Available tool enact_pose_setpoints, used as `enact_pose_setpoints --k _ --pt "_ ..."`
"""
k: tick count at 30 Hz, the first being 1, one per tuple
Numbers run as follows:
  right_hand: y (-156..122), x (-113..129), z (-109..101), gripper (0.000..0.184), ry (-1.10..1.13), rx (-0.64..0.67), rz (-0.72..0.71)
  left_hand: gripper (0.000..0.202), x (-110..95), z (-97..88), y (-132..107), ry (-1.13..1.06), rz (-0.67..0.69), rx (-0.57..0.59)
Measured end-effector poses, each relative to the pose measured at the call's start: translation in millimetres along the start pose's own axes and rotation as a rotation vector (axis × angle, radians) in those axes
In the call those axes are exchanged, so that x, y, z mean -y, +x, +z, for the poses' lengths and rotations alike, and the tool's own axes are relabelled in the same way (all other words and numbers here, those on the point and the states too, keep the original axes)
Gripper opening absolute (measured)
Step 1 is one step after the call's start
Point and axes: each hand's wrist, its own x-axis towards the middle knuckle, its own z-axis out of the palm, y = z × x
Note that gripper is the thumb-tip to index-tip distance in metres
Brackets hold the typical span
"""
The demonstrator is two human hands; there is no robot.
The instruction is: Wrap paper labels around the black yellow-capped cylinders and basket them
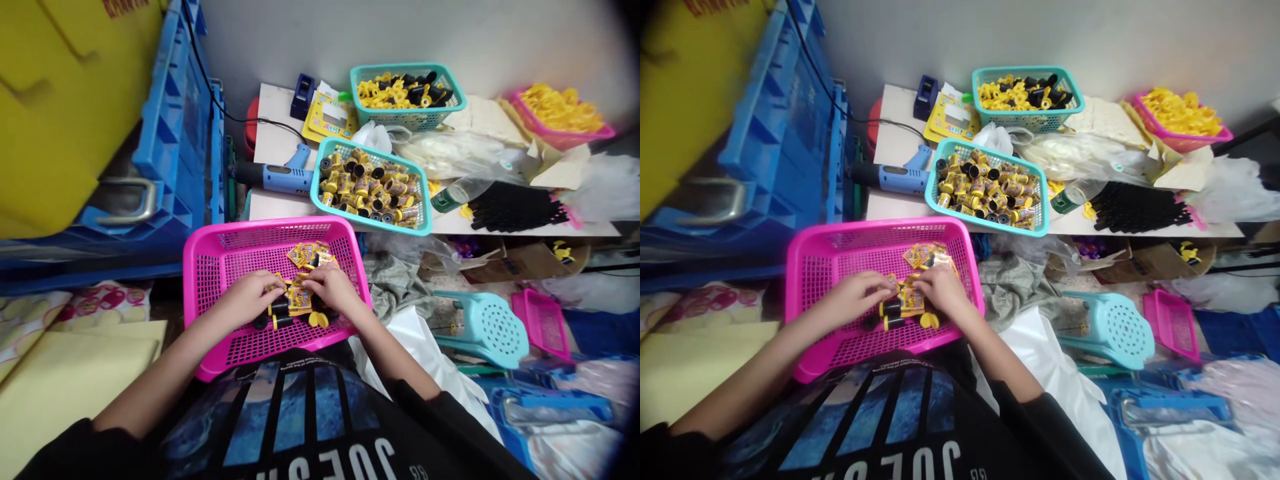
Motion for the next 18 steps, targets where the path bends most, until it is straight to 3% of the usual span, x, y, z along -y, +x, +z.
enact_pose_setpoints --k 2,4,8,11,15,18 --pt "2.1 3.6 -8.3 0.018 0.205 -0.032 -0.006 0.030 -9.2 2.9 6.3 -0.207 -0.074 -0.121" --pt "4.6 10.5 -15.6 0.022 0.389 -0.040 0.007 0.045 -17.3 6.3 12.6 -0.508 -0.142 -0.172" --pt "8.9 24.6 -18.9 0.025 0.578 -0.016 -0.038 0.035 -19.8 6.6 19.3 -1.011 -0.270 -0.208" --pt "10.2 30.7 -10.8 0.035 0.629 -0.007 -0.027 0.038 -14.9 1.1 15.5 -1.096 -0.291 -0.289" --pt "12.7 38.2 1.9 0.039 0.629 -0.053 0.008 0.060 -14.1 -2.8 6.7 -1.116 -0.255 -0.325" --pt "15.7 44.1 6.9 0.038 0.664 -0.012 -0.021 0.051 -12.6 -2.6 4.3 -1.167 -0.241 -0.368"
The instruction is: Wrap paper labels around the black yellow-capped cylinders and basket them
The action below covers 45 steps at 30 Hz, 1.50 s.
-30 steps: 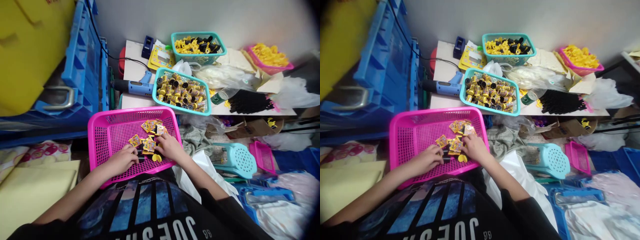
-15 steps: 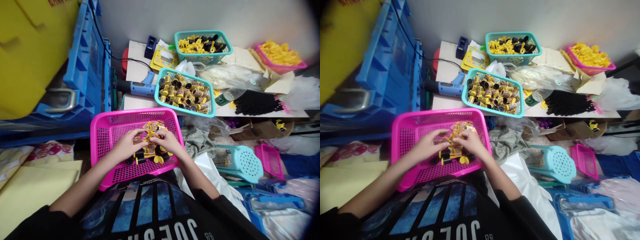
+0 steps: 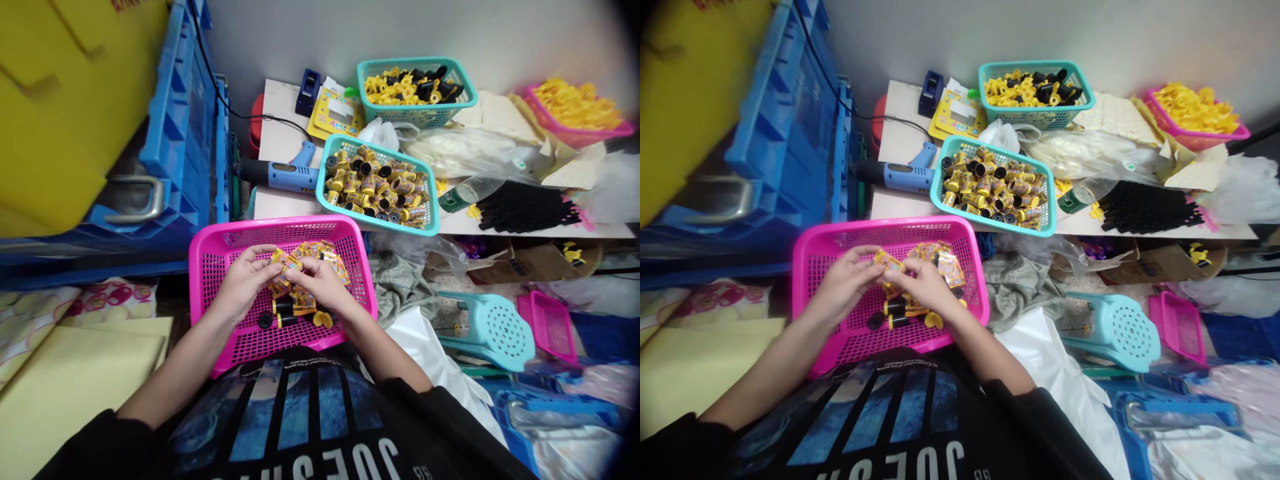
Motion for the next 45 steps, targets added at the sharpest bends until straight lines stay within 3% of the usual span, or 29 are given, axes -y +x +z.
enact_pose_setpoints --k 3,7,9,12,16,20,23,25,30,34,36,39,43,45 --pt "0.1 -0.4 6.9 0.032 -0.143 0.059 0.007 0.042 0.8 -6.4 3.2 0.053 0.112 -0.066" --pt "-4.9 -8.1 22.3 0.014 -0.779 0.325 -0.060 0.037 0.9 -14.2 7.5 0.161 0.198 -0.073" --pt "-5.3 -11.2 31.3 0.020 -0.995 0.452 -0.126 0.036 1.2 -14.0 7.5 0.183 0.188 -0.054" --pt "-0.4 -10.3 39.0 0.034 -1.064 0.534 -0.190 0.037 0.5 -10.9 5.1 0.206 0.163 -0.029" --pt "6.7 -6.5 27.3 0.037 -0.781 0.479 -0.127 0.051 -4.0 -11.5 0.2 0.236 0.196 -0.043" --pt "8.0 -7.2 -6.3 0.024 -0.176 0.163 0.059 0.065 -6.3 -16.1 -4.2 0.309 0.206 0.021" --pt "7.4 0.2 -29.0 0.023 0.175 -0.008 0.057 0.072 -4.4 -15.5 -6.0 0.357 0.192 0.085" --pt "6.7 10.7 -36.2 0.019 0.221 -0.038 0.024 0.075 -3.1 -13.6 -6.7 0.404 0.195 0.108" --pt "6.3 32.7 -27.0 0.018 -0.159 0.017 -0.001 0.070 -3.8 -8.9 -9.6 0.498 0.258 0.118" --pt "6.9 29.9 -14.1 0.023 -0.171 -0.004 0.020 0.069 -5.5 -4.7 -10.3 0.429 0.228 0.088" --pt "7.1 25.5 -11.4 0.029 -0.152 -0.058 0.020 0.053 -6.3 -3.0 -8.7 0.373 0.200 0.031" --pt "7.0 19.1 -14.6 0.032 -0.012 -0.051 0.018 0.022 -7.6 -3.6 -4.9 0.343 0.182 -0.083" --pt "5.5 17.1 -32.7 0.022 0.445 -0.071 0.063 0.022 -7.8 -8.9 -1.4 0.357 0.188 -0.159" --pt "4.5 20.3 -43.1 0.027 0.532 -0.108 0.061 0.023 -6.6 -11.1 -1.1 0.364 0.195 -0.136"
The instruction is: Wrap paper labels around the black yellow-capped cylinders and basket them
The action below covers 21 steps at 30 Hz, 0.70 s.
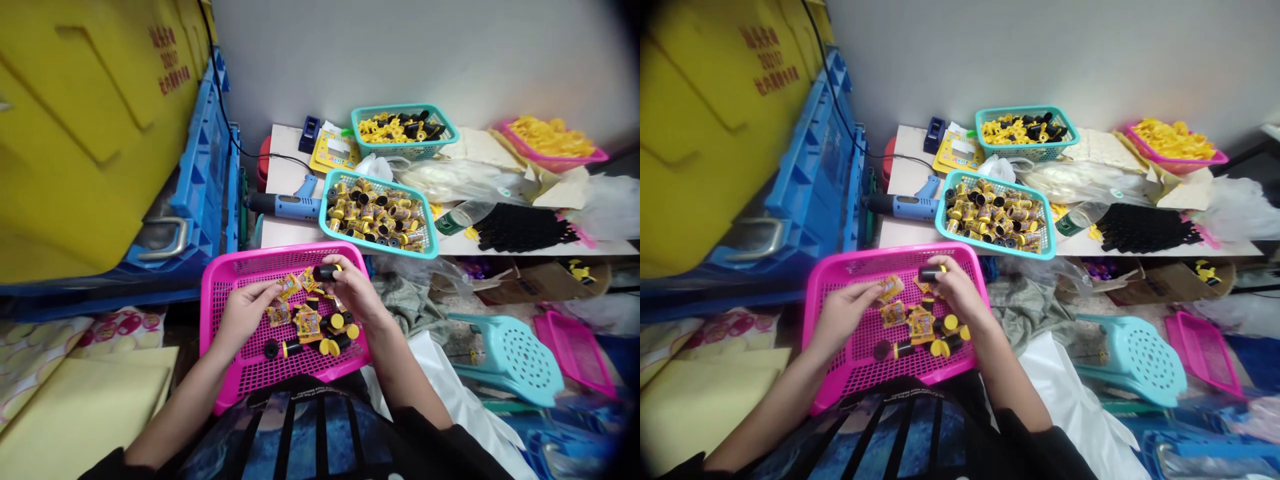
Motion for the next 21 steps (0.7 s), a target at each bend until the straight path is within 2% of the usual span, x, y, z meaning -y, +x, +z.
enact_pose_setpoints --k 3,6,15,21 --pt "0.2 10.2 -5.2 0.036 -0.040 0.016 -0.037 0.023 1.8 0.2 -1.1 0.020 0.016 0.043" --pt "1.5 12.9 -4.3 0.033 -0.096 0.065 -0.038 0.024 0.7 1.9 -2.2 0.023 0.040 0.035" --pt "0.5 4.1 -3.0 0.033 -0.166 0.094 0.000 0.034 -6.3 4.2 -3.5 0.005 0.059 0.061" --pt "-0.7 -6.5 3.7 0.036 -0.167 0.042 -0.032 0.038 -10.4 9.9 -5.6 -0.040 0.017 0.134"
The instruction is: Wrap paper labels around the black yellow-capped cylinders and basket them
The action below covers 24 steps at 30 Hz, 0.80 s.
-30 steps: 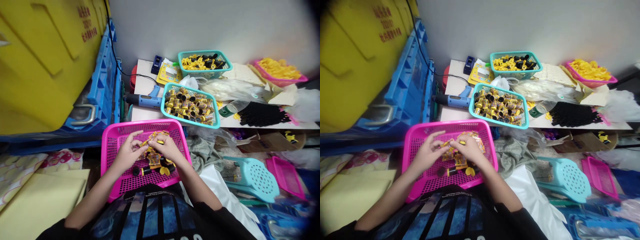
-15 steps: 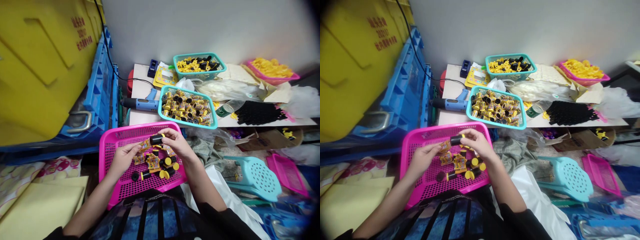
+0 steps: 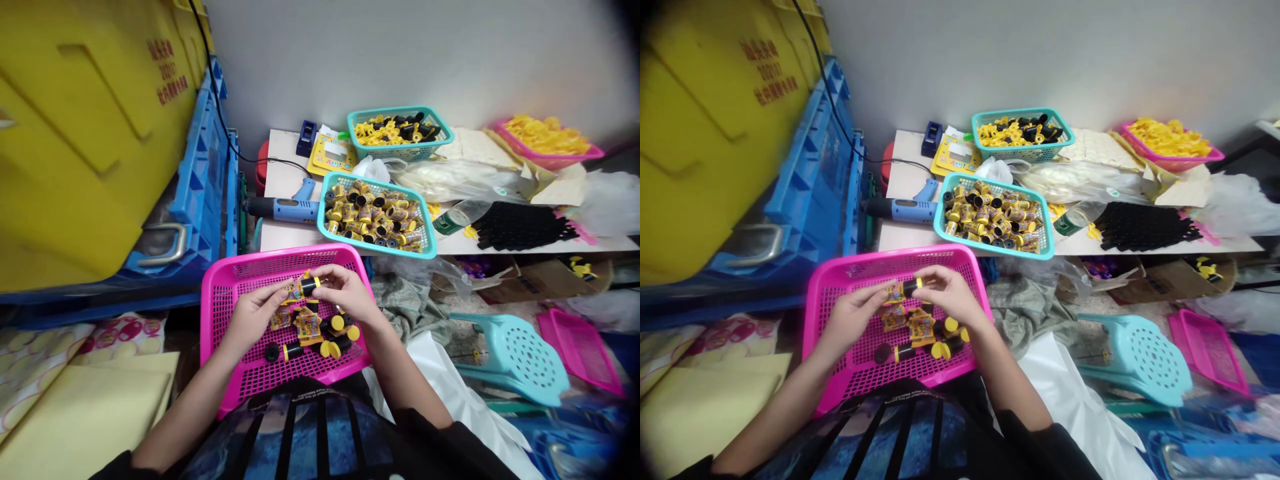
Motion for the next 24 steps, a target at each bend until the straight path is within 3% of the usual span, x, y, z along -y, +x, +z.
enact_pose_setpoints --k 4,7,9,14,24 --pt "-1.6 -7.4 12.4 0.042 0.010 -0.033 -0.060 0.044 -1.0 3.2 -3.1 -0.026 0.004 -0.001" --pt "-2.7 -14.8 20.2 0.035 0.057 -0.012 -0.108 0.040 -0.2 4.9 -5.6 -0.054 0.002 0.025" --pt "-3.8 -20.4 26.4 0.039 0.151 0.025 -0.073 0.037 0.4 6.9 -6.5 -0.082 -0.015 0.062" --pt "-7.0 -30.5 43.6 0.068 0.422 0.198 0.155 0.032 0.8 11.6 -6.9 -0.123 0.006 0.087" --pt "-3.7 -36.3 45.7 0.063 0.392 0.156 0.087 0.033 3.4 13.5 -8.8 -0.056 -0.008 0.051"
